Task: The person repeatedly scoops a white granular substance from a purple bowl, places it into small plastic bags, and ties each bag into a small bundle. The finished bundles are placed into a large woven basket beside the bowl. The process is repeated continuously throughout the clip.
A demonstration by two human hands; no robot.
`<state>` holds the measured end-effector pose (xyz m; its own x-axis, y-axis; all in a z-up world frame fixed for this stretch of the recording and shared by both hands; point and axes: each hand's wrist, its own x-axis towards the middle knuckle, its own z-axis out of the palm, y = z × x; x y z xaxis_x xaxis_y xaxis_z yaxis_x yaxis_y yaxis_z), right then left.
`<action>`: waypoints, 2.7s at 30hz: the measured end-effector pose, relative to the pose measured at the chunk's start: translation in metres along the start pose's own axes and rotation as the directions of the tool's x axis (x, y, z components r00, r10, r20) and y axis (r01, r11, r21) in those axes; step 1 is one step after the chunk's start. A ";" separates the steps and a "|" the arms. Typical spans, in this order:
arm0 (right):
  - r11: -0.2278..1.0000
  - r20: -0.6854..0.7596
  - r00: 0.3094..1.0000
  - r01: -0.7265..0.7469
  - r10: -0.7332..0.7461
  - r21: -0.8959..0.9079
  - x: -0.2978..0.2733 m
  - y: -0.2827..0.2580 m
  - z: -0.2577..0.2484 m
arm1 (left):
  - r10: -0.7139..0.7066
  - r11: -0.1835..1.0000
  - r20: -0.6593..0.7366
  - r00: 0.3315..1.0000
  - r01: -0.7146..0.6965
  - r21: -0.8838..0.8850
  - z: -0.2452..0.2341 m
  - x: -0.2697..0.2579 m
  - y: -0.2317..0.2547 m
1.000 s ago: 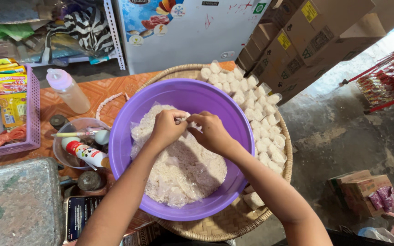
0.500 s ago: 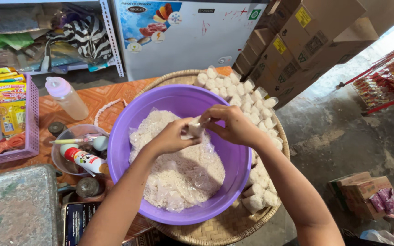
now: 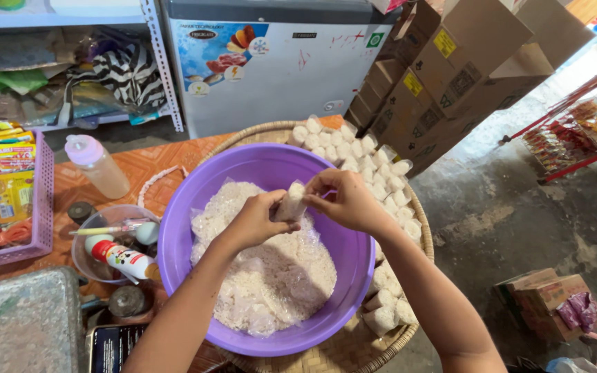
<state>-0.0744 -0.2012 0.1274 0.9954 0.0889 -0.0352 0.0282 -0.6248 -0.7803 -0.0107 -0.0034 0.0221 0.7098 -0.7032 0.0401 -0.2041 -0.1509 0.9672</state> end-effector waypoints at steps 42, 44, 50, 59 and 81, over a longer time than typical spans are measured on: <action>0.812 -0.589 0.774 -0.488 0.233 -0.320 -0.222 0.094 0.084 | -0.019 0.885 -0.191 0.981 0.105 0.453 0.001 -0.003 0.015; 0.806 -0.574 0.787 -0.483 0.229 -0.341 -0.221 0.091 0.082 | -0.149 0.894 -0.057 0.987 0.159 0.419 0.007 -0.003 0.013; 0.817 -0.554 0.796 -0.476 0.244 -0.325 -0.215 0.073 0.072 | -0.322 0.869 0.373 0.870 0.115 0.481 0.031 -0.006 0.018; 0.971 -0.562 0.821 -0.041 -0.101 -0.234 -0.198 0.061 0.036 | -0.337 0.734 0.503 0.796 -0.113 0.670 0.062 -0.018 0.015; 0.735 -0.093 0.965 -0.122 0.245 0.667 0.049 0.108 0.064 | -0.555 0.544 0.096 0.827 0.448 -0.709 -0.019 0.000 -0.030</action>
<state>-0.0283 -0.2151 0.0013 0.9761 -0.1389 -0.1671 -0.1620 0.0470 -0.9857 0.0076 0.0144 -0.0025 0.6349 -0.5646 -0.5274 0.6849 0.0955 0.7223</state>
